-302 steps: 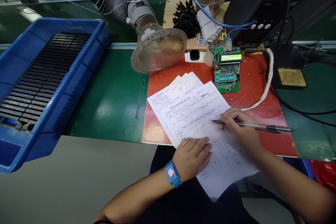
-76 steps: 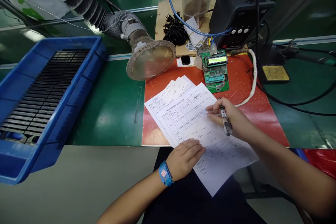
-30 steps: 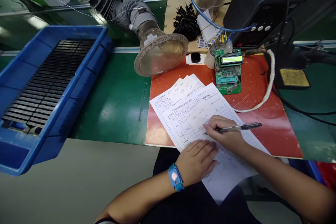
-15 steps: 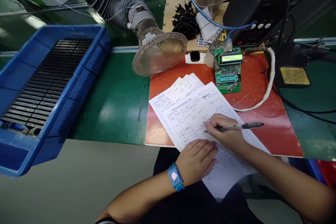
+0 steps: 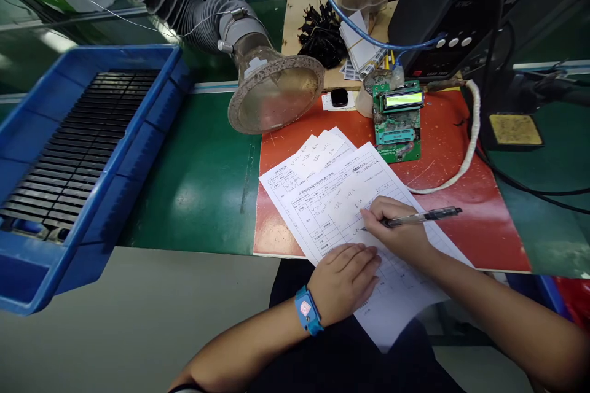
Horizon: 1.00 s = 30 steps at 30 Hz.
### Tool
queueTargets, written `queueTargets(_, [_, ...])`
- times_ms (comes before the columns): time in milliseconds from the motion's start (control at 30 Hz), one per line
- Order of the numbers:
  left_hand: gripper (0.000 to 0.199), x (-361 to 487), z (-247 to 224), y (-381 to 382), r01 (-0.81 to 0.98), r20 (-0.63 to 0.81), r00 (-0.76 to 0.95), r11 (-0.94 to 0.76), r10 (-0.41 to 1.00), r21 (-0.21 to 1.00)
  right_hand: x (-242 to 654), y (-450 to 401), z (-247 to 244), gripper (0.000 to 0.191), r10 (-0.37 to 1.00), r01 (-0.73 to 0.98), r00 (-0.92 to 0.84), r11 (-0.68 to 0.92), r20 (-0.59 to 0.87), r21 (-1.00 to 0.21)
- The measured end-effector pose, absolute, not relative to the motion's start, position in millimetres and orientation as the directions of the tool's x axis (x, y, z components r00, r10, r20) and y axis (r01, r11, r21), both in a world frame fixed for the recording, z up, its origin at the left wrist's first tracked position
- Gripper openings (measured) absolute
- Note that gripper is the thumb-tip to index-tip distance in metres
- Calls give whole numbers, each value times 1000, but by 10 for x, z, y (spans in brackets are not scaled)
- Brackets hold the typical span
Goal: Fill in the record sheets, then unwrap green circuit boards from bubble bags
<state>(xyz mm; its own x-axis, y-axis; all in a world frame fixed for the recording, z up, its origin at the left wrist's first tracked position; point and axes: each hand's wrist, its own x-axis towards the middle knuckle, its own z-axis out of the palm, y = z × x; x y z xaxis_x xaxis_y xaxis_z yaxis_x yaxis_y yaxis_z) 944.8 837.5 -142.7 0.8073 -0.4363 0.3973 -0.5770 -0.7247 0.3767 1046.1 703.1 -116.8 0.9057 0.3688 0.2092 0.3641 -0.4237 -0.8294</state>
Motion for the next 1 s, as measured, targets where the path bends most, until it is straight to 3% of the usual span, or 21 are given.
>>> queueTargets(533, [33, 9450, -1432, 8369, -575, 412, 806, -728, -425, 374, 10455, 7036, -1179, 33, 347, 367, 911, -430, 225, -824])
queueTargets(733, [33, 9449, -1442, 8366, -576, 420, 804, -726, -422, 374, 10475, 6982, -1154, 33, 233, 282, 952, -399, 201, -873])
queueTargets(1000, [33, 9445, -1455, 8362, -573, 419, 808, -721, -415, 390, 10487, 6975, -1159, 32, 279, 288, 944, -435, 176, -853])
